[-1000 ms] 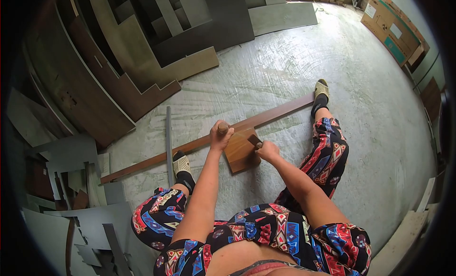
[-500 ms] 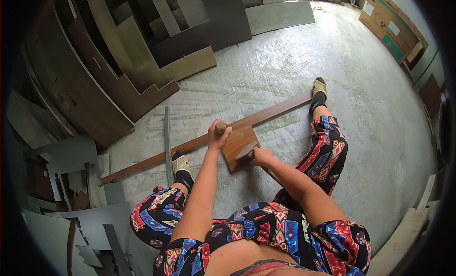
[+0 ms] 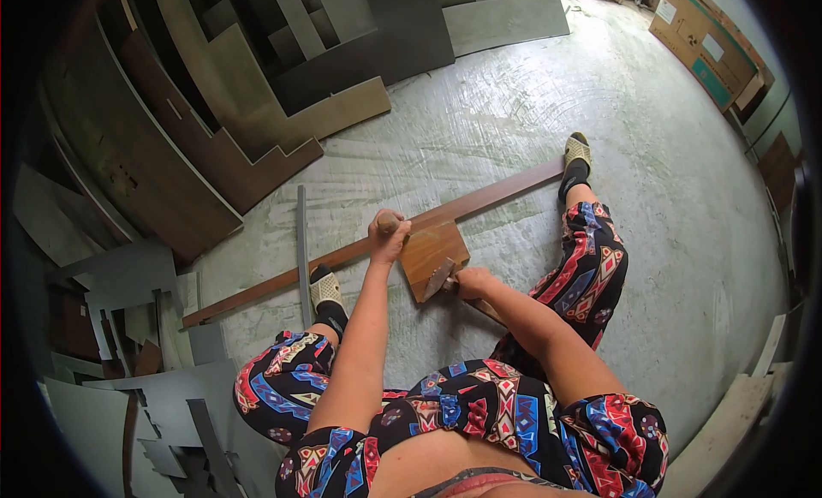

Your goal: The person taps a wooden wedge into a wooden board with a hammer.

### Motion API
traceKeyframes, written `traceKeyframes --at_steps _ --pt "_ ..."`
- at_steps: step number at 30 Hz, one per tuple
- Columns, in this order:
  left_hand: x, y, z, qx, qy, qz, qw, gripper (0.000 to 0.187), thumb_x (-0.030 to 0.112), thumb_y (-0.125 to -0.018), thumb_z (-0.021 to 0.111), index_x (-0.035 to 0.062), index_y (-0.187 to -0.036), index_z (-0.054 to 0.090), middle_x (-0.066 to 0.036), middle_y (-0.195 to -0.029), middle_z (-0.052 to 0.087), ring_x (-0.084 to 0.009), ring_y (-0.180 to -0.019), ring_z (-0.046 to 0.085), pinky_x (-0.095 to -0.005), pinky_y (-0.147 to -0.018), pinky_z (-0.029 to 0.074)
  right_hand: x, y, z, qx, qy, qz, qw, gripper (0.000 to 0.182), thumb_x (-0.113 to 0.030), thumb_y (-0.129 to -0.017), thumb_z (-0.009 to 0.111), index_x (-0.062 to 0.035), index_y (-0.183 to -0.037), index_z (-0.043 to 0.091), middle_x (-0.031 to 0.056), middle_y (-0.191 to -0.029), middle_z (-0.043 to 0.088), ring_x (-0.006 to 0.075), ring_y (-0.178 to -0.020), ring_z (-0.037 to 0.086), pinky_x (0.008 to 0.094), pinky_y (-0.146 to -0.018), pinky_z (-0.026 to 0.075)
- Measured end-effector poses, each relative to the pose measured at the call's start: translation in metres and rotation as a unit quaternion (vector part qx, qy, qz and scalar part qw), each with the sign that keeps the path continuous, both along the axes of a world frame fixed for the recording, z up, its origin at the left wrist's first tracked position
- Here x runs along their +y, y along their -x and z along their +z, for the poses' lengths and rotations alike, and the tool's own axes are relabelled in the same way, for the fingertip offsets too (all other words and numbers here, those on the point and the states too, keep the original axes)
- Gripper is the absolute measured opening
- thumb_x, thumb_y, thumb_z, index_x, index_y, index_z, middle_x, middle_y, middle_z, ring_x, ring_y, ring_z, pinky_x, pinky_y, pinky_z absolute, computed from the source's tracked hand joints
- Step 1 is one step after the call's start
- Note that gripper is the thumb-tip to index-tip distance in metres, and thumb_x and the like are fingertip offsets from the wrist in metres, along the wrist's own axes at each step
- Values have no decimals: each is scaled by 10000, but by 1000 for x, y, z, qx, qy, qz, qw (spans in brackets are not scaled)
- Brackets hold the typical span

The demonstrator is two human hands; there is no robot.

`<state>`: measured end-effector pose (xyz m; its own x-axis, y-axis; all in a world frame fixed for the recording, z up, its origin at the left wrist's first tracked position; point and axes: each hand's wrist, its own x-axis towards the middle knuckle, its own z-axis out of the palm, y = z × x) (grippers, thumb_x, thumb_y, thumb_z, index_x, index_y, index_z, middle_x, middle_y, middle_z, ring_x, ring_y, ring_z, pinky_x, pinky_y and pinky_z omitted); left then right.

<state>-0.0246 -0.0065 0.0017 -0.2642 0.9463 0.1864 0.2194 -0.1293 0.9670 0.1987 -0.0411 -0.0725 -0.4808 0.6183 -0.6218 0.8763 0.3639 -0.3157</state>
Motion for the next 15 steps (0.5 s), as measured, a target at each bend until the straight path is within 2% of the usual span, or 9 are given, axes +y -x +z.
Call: traceKeyframes --at_steps 4,5,8,9,12,15 --pt "-2 10 -5 -56 21 61 996 170 122 -701 727 56 -789 597 -30 -733 617 -119 -670 584 -271 -637 481 1 1 6 -10 6 -4 1000 362 -336 -681 677 -98 -953 691 124 -976 677 291 -932 642 393 -794 508" --pt "-3 12 -4 -110 25 77 991 156 94 -707 727 53 -794 604 -32 -735 626 -118 -662 597 -266 -606 489 2 1 10 -11 10 -1 1000 353 -316 -683 670 -88 -953 693 131 -990 677 288 -939 646 393 -797 514" --pt "0 24 -13 -164 3 127 978 149 74 -710 727 52 -789 602 -35 -742 629 -122 -642 602 -252 -572 488 3 1 20 -13 19 5 1000 339 -279 -687 657 -69 -950 697 144 -1016 675 283 -953 652 393 -804 525" --pt "-2 27 -16 -222 20 121 967 153 71 -716 722 55 -808 601 -35 -739 627 -134 -643 608 -254 -562 501 3 1 21 -15 21 6 1000 341 -281 -685 659 -69 -949 697 144 -1015 675 283 -953 652 393 -804 525" --pt "-4 27 -13 -254 77 186 946 188 85 -730 711 59 -874 593 -44 -787 622 -152 -721 623 -293 -606 542 4 2 13 -18 19 3 1000 357 -312 -676 680 -93 -958 694 128 -981 679 282 -933 649 390 -794 515" --pt "0 25 -18 -300 98 310 897 189 107 -760 686 55 -892 561 -92 -871 602 -233 -756 632 -434 -656 581 5 1 11 -15 19 -1 1000 369 -325 -666 695 -103 -960 693 120 -961 681 283 -919 649 388 -787 512"
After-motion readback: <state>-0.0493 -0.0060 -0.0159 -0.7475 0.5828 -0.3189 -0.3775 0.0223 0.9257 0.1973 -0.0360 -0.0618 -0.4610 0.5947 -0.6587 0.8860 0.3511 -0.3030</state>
